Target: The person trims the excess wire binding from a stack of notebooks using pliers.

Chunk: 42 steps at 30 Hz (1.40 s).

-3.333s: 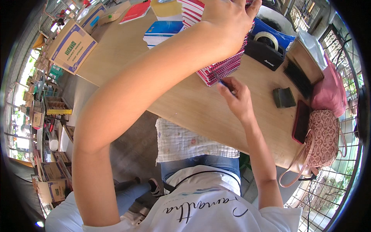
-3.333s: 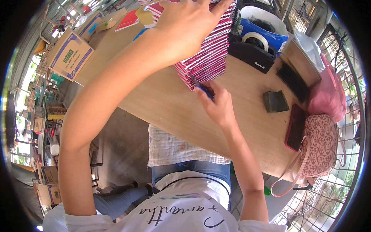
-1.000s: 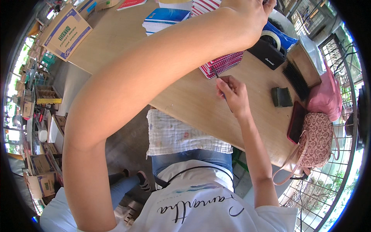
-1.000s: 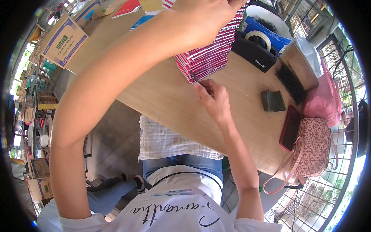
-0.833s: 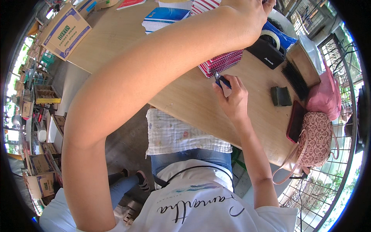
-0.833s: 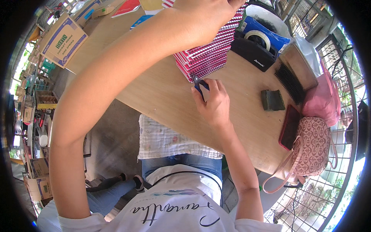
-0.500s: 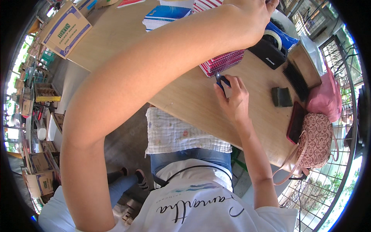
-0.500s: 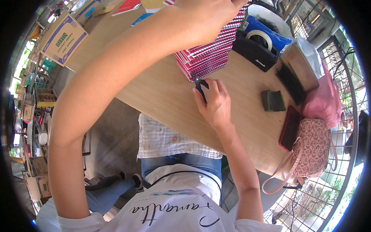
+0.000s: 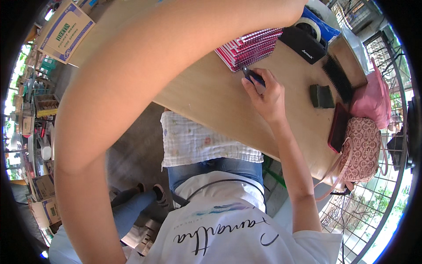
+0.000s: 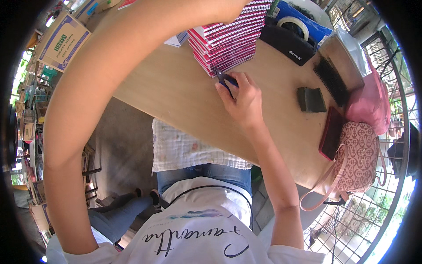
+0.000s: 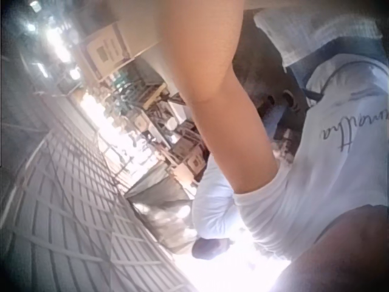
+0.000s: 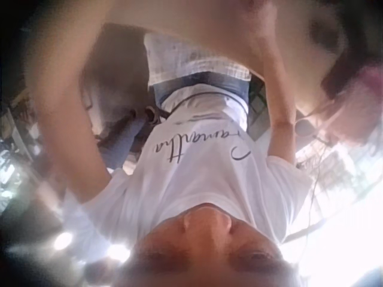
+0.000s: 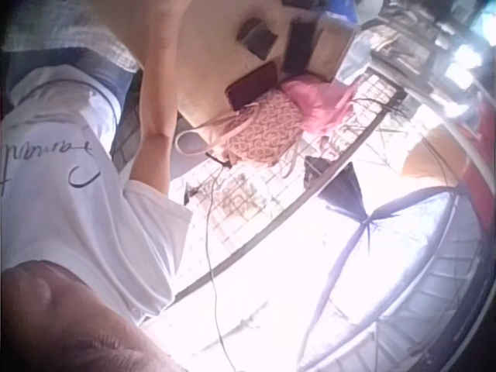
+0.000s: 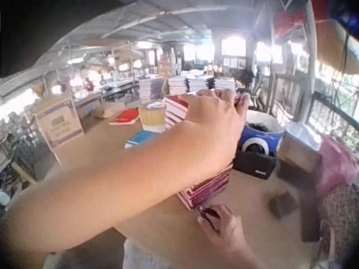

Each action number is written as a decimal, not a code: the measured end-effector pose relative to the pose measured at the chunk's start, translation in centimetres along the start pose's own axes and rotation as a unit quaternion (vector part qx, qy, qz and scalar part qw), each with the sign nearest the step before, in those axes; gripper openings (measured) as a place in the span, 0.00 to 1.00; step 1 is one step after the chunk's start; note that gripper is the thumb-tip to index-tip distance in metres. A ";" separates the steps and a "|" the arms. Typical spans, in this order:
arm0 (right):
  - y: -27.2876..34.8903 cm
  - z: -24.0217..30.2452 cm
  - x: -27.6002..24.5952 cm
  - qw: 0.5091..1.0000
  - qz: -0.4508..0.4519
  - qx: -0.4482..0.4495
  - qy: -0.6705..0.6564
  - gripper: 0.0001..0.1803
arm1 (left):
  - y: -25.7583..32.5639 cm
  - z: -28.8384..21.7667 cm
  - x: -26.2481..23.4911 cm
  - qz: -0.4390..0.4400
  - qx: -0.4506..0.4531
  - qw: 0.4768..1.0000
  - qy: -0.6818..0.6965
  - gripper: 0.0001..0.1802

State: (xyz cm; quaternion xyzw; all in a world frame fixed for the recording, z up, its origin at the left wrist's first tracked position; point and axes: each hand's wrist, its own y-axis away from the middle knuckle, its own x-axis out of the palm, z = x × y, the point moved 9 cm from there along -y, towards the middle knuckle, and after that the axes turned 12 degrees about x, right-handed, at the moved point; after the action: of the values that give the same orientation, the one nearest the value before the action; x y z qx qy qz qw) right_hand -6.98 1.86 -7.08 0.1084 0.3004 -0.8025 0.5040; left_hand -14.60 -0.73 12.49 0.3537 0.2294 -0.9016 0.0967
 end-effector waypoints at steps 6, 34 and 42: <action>0.6 0.5 0.2 0.987 -0.025 -0.065 0.142 0.20 | -0.5 -0.2 -0.4 0.011 0.037 0.998 0.052 0.41; -1.4 -5.2 2.7 0.909 0.229 0.291 -0.191 0.15 | 0.5 -0.8 -1.2 -0.055 0.054 0.995 0.068 0.43; 0.1 -1.6 0.1 0.997 0.000 -0.029 0.072 0.17 | 0.5 -0.9 -1.3 -0.051 0.061 0.994 0.071 0.43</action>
State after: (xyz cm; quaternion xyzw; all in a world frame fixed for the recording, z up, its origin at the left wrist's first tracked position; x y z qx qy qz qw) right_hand -7.13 2.67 -8.41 0.1512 0.3595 -0.7835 0.4838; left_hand -12.92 -0.74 12.60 0.4095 0.1977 -0.8906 0.0121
